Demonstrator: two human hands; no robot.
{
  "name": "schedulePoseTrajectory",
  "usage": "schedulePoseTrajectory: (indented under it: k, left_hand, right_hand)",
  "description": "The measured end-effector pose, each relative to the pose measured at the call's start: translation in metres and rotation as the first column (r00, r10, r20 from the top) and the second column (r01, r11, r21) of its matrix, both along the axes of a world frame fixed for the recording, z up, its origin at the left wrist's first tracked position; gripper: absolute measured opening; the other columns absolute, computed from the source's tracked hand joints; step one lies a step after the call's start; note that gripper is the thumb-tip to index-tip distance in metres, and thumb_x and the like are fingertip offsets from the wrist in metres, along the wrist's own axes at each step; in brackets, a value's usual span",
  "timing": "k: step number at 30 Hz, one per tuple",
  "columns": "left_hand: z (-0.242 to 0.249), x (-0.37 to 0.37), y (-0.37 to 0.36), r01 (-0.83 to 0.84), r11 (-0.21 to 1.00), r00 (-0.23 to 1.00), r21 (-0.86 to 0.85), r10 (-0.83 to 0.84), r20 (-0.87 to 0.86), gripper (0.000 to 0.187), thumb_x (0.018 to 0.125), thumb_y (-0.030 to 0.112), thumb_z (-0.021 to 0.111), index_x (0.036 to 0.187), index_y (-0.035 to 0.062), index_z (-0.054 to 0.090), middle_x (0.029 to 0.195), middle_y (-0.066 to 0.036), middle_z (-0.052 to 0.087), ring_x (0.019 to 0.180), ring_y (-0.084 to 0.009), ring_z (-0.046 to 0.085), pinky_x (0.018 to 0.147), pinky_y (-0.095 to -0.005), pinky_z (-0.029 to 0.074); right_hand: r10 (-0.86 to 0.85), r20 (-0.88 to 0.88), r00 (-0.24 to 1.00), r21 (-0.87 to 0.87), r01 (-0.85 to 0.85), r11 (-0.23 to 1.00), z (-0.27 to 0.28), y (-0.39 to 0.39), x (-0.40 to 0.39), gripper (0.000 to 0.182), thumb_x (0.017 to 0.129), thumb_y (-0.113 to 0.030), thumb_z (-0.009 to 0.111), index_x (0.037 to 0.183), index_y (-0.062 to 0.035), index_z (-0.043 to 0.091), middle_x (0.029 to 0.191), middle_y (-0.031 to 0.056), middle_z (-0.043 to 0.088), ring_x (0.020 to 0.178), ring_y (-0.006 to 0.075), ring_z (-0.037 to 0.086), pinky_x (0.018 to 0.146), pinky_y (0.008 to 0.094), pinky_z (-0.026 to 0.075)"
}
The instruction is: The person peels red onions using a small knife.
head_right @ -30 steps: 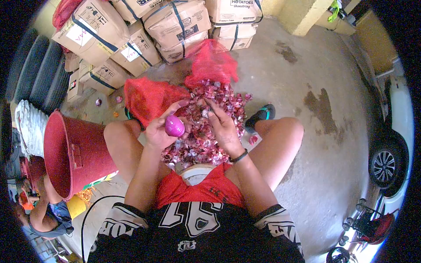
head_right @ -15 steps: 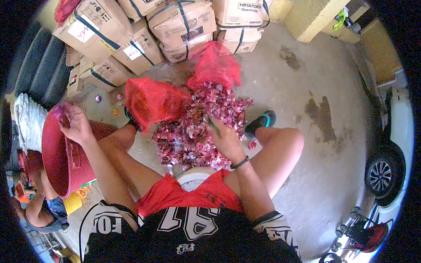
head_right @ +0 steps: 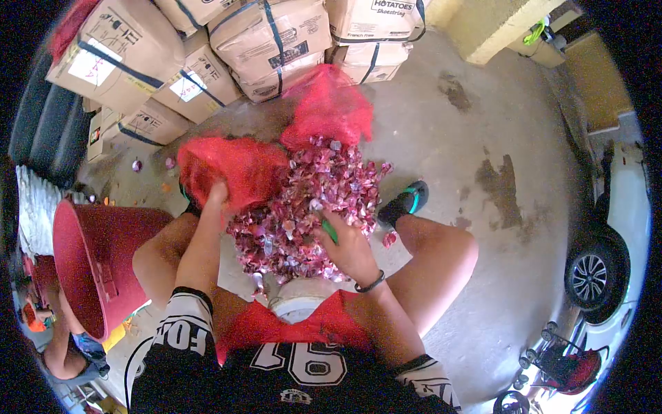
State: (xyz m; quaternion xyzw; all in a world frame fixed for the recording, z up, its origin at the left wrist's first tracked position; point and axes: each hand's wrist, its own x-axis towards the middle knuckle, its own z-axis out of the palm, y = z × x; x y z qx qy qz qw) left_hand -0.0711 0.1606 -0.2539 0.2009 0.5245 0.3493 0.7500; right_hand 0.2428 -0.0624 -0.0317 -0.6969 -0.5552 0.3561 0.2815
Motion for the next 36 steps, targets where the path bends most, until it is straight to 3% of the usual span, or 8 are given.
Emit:
schedulePoseTrajectory:
  k: [2,5,8,10,11,29,33,36]
  left_hand:
    - [-0.009,0.023,-0.002,0.356,0.934,0.904,-0.027,-0.352,-0.243,0.038,0.095,0.008,0.038,0.128,0.0019,0.056,0.113,-0.013,0.067,0.101,-0.0248,0.066,0.082,-0.0401,0.055]
    - [-0.022,0.054,0.007,0.782,0.602,0.326,-0.163,-0.617,-0.716,0.038,0.096,0.01,0.037,0.128,0.0021,0.056,0.11,-0.015,0.067,0.101,-0.024,0.066,0.084,-0.0379,0.055]
    - [-0.051,0.077,0.019,0.828,0.474,0.043,-0.299,-0.586,-0.809,0.037,0.095,0.009,0.038,0.128,0.0022,0.055,0.11,-0.014,0.067,0.1,-0.0238,0.066,0.084,-0.0375,0.055]
    - [-0.068,0.083,0.023,0.818,0.463,-0.028,-0.341,-0.56,-0.828,0.037,0.095,0.009,0.039,0.128,0.0022,0.055,0.11,-0.014,0.067,0.1,-0.0236,0.065,0.084,-0.0372,0.055]
    - [-0.075,0.083,0.024,0.811,0.468,-0.047,-0.351,-0.547,-0.836,0.037,0.095,0.009,0.039,0.128,0.0022,0.055,0.11,-0.014,0.067,0.099,-0.0236,0.065,0.084,-0.037,0.055]
    - [-0.115,0.035,-0.006,0.687,0.656,-0.008,-0.313,-0.424,-0.905,0.034,0.094,0.008,0.046,0.128,0.0025,0.053,0.109,-0.012,0.064,0.095,-0.0224,0.064,0.085,-0.0343,0.053]
    - [-0.117,0.031,-0.005,0.652,0.712,0.058,-0.258,-0.387,-0.92,0.034,0.094,0.008,0.048,0.128,0.0025,0.052,0.108,-0.011,0.064,0.093,-0.0222,0.064,0.085,-0.0337,0.053]
    - [-0.119,0.023,0.001,0.574,0.807,0.244,-0.136,-0.328,-0.913,0.034,0.094,0.008,0.049,0.128,0.0026,0.052,0.108,-0.011,0.064,0.093,-0.022,0.063,0.085,-0.0333,0.053]
  right_hand:
    - [0.002,-0.025,1.0,-0.009,-0.002,1.0,-0.009,0.004,-0.002,0.046,0.091,-0.029,0.064,0.126,-0.0002,0.056,0.095,0.028,0.066,0.087,0.0431,0.066,0.075,0.0475,0.053]
    - [0.013,-0.005,1.0,-0.024,-0.013,1.0,-0.007,0.017,-0.002,0.045,0.091,-0.029,0.064,0.125,-0.0005,0.056,0.097,0.0272,0.066,0.087,0.0433,0.066,0.074,0.0481,0.053]
    - [0.027,-0.05,0.998,-0.043,-0.029,0.999,-0.011,0.024,0.0,0.044,0.09,-0.023,0.065,0.126,-0.0007,0.055,0.098,0.0273,0.066,0.088,0.0428,0.066,0.074,0.0468,0.053]
    - [0.036,-0.087,0.996,0.03,-0.034,0.999,-0.018,0.026,0.0,0.044,0.09,-0.021,0.066,0.127,-0.0002,0.055,0.099,0.0276,0.066,0.089,0.0424,0.066,0.075,0.0462,0.053]
    - [0.042,-0.105,0.994,-0.058,-0.048,0.997,-0.017,0.025,0.001,0.044,0.09,-0.019,0.065,0.128,0.001,0.054,0.101,0.0277,0.065,0.09,0.0421,0.066,0.076,0.0451,0.053]
    - [0.084,-0.098,0.992,-0.126,-0.096,0.987,-0.018,0.032,-0.001,0.045,0.089,-0.015,0.066,0.129,0.0004,0.054,0.103,0.0256,0.066,0.09,0.0417,0.065,0.076,0.0434,0.052]
    - [0.098,-0.096,0.991,-0.111,-0.108,0.988,-0.021,0.03,-0.002,0.046,0.09,-0.018,0.065,0.131,-0.0002,0.053,0.105,0.0255,0.065,0.092,0.0417,0.065,0.078,0.0433,0.052]
    - [0.119,-0.068,0.991,-0.08,-0.124,0.989,-0.026,0.026,-0.002,0.046,0.092,-0.021,0.063,0.133,-0.0024,0.051,0.109,0.0248,0.065,0.094,0.0417,0.065,0.079,0.0443,0.052]
